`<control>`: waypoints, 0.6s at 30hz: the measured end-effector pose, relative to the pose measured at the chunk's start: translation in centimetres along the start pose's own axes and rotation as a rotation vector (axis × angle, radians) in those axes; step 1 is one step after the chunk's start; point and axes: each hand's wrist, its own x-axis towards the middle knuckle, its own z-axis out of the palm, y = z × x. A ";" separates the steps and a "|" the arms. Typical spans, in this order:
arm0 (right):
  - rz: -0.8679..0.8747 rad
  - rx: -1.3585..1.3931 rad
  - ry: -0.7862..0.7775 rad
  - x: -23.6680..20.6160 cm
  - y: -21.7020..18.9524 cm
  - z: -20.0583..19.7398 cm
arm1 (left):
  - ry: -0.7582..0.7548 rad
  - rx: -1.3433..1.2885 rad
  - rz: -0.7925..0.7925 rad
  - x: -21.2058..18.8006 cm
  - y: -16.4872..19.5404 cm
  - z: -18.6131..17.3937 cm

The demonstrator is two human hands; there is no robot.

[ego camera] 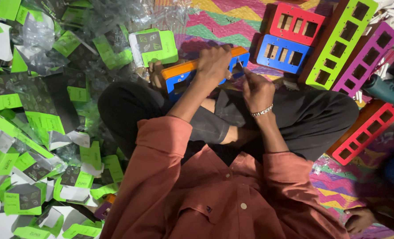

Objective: The person sits on a mat and assembles colorful plastic frames by hand, using a screwdriver and a power drill to fasten components. They handle multiple frames and small white plastic pieces scattered on the floor.

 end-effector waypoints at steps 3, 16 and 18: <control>0.053 0.033 -0.013 -0.1 0.0 0.0 | -0.011 -0.013 0.003 0.0 0.0 -0.1; 0.137 0.067 -0.031 -0.2 -0.4 0.0 | 0.054 -0.007 0.035 -0.4 -0.2 0.0; 0.141 0.076 -0.029 -0.2 -0.4 -0.1 | 0.049 -0.011 0.036 -0.3 -0.2 0.0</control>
